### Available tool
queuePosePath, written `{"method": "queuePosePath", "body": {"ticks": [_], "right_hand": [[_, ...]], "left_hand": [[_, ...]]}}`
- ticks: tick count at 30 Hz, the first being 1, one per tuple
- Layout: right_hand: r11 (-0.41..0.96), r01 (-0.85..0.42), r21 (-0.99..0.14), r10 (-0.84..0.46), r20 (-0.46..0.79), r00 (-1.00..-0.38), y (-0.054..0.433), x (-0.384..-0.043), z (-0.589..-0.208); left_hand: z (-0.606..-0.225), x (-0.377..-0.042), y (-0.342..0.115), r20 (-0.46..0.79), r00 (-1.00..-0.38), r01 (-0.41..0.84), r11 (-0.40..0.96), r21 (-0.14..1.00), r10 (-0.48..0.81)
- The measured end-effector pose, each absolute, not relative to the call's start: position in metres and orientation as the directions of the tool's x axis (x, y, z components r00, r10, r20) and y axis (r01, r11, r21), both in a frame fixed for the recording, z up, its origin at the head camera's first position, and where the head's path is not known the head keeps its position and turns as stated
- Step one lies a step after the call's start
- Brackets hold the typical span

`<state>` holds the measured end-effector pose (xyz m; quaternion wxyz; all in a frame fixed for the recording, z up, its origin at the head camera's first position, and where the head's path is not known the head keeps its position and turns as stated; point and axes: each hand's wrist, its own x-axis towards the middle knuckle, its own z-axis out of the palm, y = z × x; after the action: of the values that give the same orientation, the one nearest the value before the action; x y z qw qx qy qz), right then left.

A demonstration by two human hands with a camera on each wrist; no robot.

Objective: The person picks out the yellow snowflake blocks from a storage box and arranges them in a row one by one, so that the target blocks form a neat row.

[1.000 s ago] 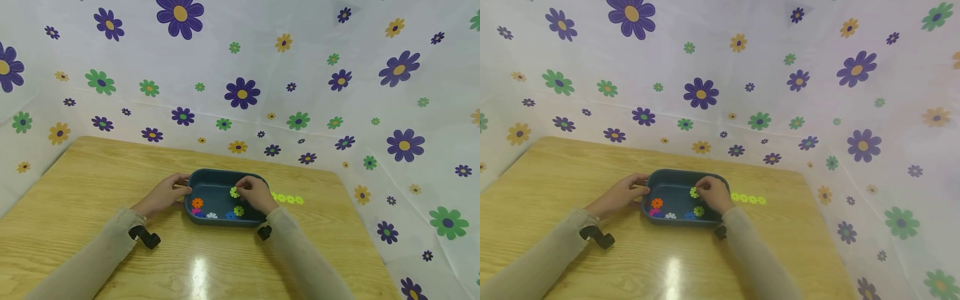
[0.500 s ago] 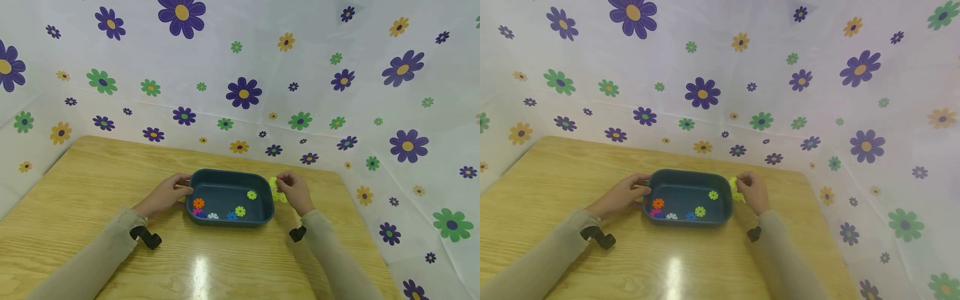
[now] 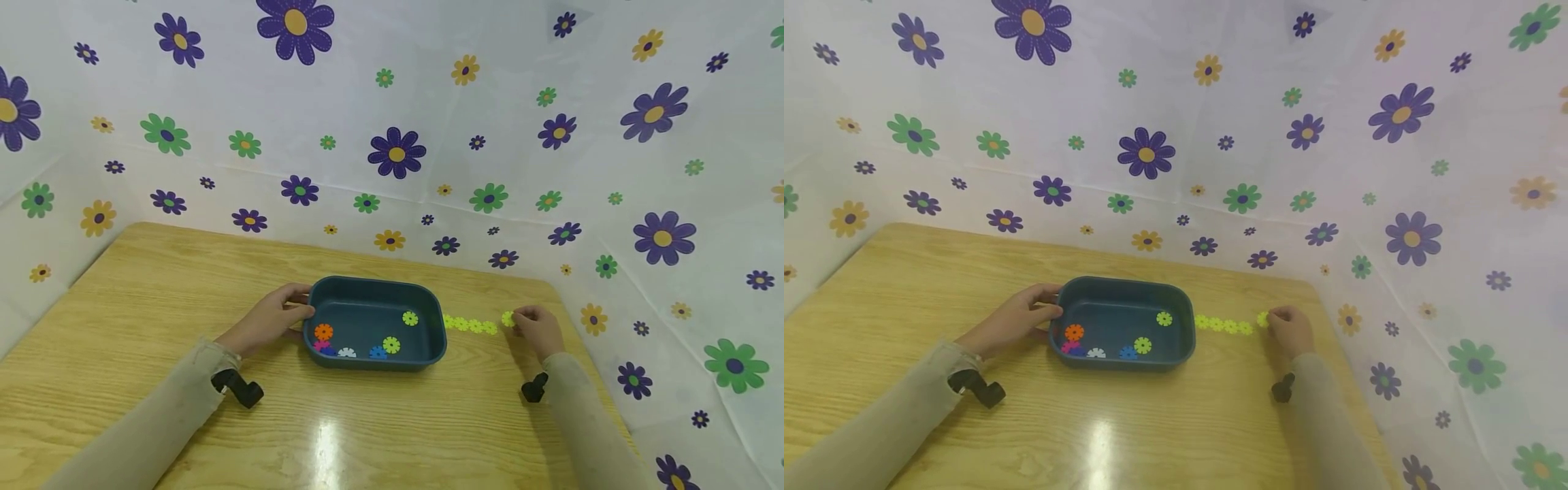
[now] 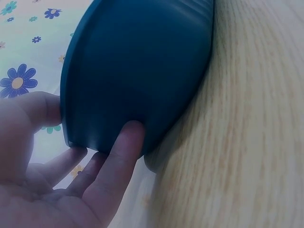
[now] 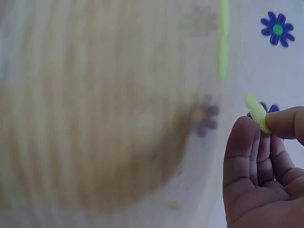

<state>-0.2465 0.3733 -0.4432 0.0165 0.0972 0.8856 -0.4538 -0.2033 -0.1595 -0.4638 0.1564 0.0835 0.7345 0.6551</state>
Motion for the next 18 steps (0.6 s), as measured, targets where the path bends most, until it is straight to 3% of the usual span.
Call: {"method": "queuePosePath", "body": {"ticks": [18], "right_hand": [[0.640, 0.223, -0.736, 0.150, -0.164, -0.975, 0.381, -0.250, -0.456]], "left_hand": [[-0.464, -0.203, -0.160, -0.116, -0.937, -0.078, 0.127, 0.989, 0.328]]}}
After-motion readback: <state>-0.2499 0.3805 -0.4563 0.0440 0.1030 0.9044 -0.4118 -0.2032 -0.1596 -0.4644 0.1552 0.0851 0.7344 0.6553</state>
